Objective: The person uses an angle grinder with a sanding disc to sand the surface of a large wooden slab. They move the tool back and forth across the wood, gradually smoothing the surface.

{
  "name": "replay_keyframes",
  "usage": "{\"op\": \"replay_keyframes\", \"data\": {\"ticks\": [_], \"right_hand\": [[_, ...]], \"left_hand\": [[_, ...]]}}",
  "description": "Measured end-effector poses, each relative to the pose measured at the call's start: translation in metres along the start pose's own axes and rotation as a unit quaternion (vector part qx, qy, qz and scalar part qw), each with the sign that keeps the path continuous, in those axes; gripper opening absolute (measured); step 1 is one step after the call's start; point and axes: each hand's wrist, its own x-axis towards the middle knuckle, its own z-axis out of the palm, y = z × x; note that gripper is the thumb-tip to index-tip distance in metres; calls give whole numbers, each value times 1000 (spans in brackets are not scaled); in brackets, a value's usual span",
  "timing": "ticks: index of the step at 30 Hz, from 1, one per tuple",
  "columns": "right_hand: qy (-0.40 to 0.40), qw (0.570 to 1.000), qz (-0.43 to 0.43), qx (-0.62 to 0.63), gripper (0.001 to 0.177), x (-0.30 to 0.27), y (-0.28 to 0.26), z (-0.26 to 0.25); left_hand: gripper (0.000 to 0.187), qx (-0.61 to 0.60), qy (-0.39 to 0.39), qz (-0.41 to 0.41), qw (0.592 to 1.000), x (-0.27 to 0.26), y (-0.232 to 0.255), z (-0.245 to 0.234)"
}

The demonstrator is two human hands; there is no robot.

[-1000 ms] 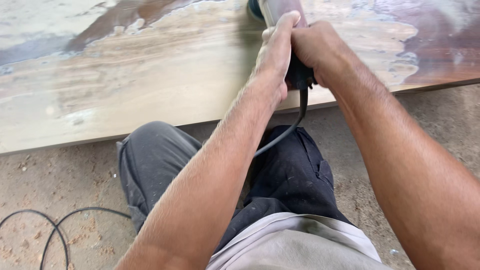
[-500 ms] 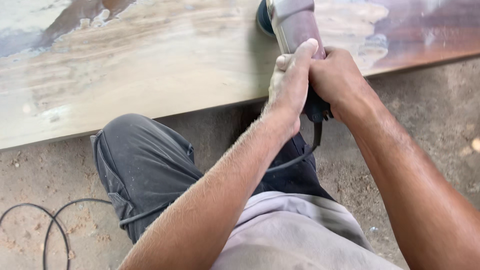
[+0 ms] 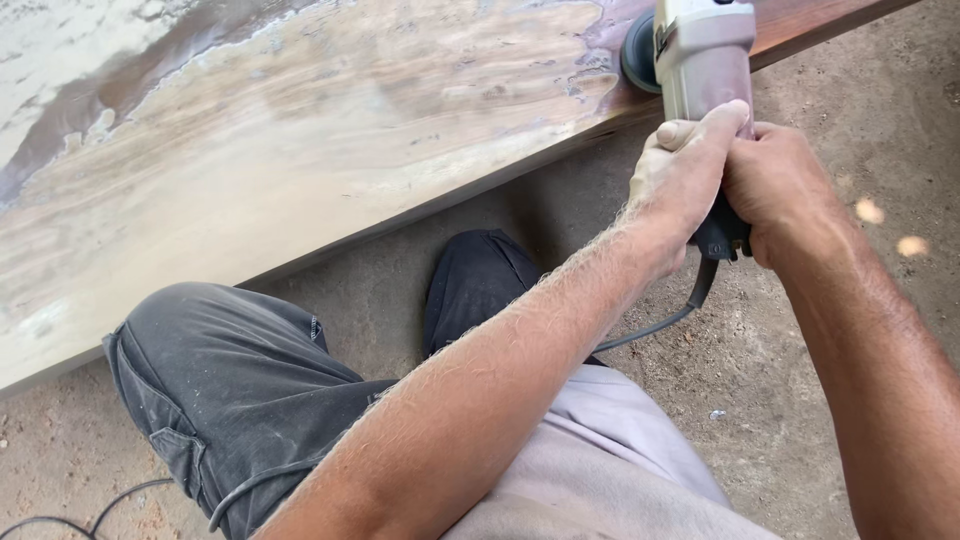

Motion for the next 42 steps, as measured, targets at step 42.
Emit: {"op": "replay_keyframes", "data": {"ticks": [42], "right_hand": [[-71,987,-116,90,58,-11,-22,29]], "left_hand": [[78,628,213,46,747,-46,50,-266]]}}
